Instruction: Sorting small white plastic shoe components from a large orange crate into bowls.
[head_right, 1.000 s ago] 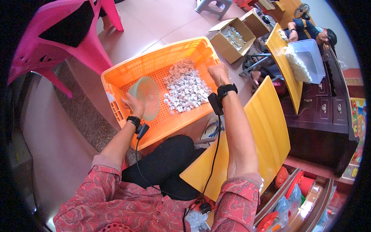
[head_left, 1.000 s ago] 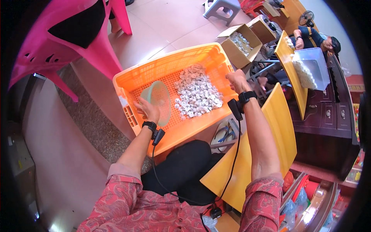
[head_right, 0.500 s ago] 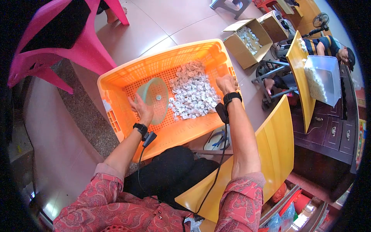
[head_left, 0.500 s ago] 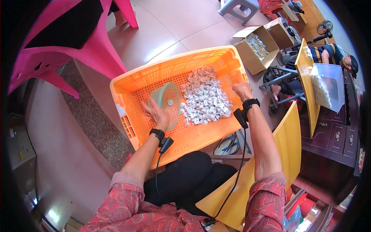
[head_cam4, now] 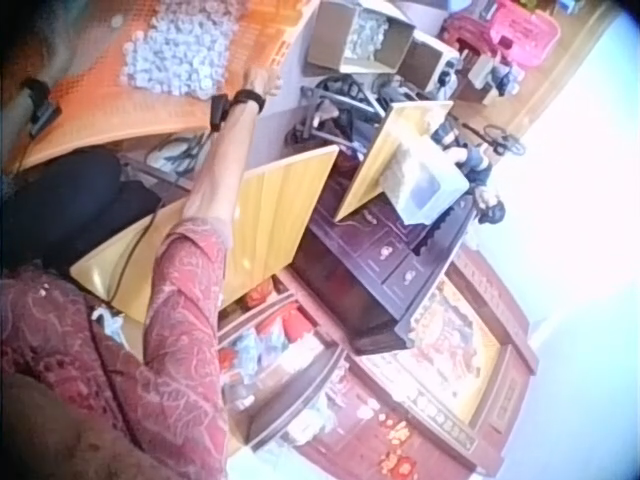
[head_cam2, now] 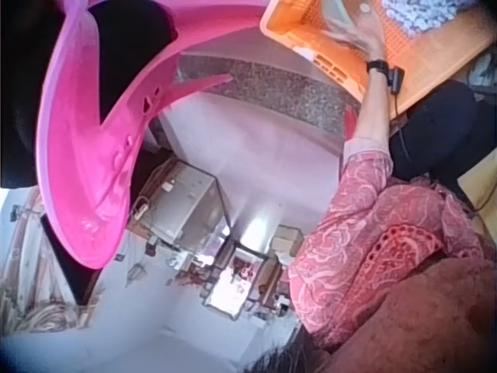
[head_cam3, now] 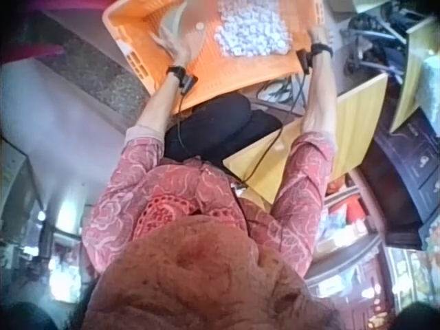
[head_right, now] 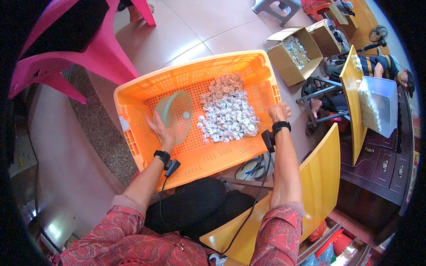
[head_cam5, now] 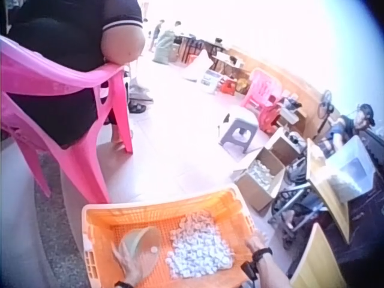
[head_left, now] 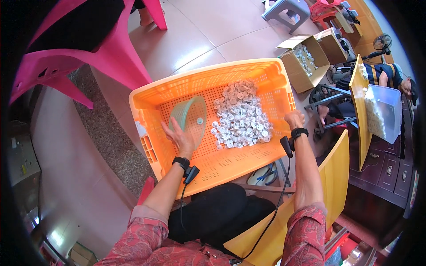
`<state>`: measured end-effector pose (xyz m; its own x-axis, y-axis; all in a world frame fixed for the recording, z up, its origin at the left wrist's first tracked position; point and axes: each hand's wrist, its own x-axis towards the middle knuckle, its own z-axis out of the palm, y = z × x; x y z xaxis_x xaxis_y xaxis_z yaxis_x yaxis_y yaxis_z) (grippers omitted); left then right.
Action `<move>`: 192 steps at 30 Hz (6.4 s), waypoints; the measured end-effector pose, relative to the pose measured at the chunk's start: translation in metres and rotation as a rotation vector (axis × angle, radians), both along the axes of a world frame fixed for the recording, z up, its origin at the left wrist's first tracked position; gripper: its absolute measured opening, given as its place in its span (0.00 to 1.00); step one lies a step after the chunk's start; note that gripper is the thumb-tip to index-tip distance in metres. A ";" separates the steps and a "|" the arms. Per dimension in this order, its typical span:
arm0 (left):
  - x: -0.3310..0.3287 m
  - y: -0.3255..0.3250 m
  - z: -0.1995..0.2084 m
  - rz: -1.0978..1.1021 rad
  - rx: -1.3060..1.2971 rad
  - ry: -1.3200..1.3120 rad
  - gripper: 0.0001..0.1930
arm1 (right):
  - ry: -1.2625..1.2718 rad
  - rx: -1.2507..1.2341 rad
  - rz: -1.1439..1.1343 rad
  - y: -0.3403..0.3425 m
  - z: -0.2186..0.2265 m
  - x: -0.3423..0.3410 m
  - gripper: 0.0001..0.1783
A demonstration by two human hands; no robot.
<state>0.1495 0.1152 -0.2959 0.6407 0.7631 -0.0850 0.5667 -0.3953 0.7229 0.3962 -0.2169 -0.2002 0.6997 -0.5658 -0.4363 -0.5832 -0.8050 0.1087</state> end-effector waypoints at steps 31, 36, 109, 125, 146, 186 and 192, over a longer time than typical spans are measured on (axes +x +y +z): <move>0.017 -0.075 0.062 0.026 -0.182 0.009 0.45 | -0.508 0.403 0.449 0.041 0.252 -0.065 0.24; 0.026 -0.094 0.071 0.131 -0.344 -0.097 0.44 | -0.584 0.351 0.615 0.098 0.315 -0.113 0.23; -0.021 0.048 0.043 -0.010 -1.244 -0.409 0.38 | -0.805 -0.445 0.957 0.057 0.279 -0.088 0.25; 0.000 0.057 0.053 -0.088 -1.320 -0.184 0.38 | -0.604 -0.427 0.554 0.026 0.280 -0.093 0.24; -0.027 0.064 0.003 -0.009 -1.344 -0.241 0.32 | -0.750 -0.199 0.993 0.047 0.293 -0.150 0.08; -0.039 0.018 -0.092 -0.122 -1.464 -0.152 0.35 | -0.769 -0.201 1.095 0.094 0.257 -0.180 0.22; -0.032 0.001 -0.050 0.090 -1.454 -0.110 0.32 | -0.744 -0.220 1.146 0.069 0.259 -0.171 0.16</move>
<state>0.1172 0.1161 -0.3464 0.6503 0.0863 -0.7547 0.4660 0.7393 0.4861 0.2248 -0.1478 0.0583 0.8426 0.4697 0.2633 0.4095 -0.8765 0.2531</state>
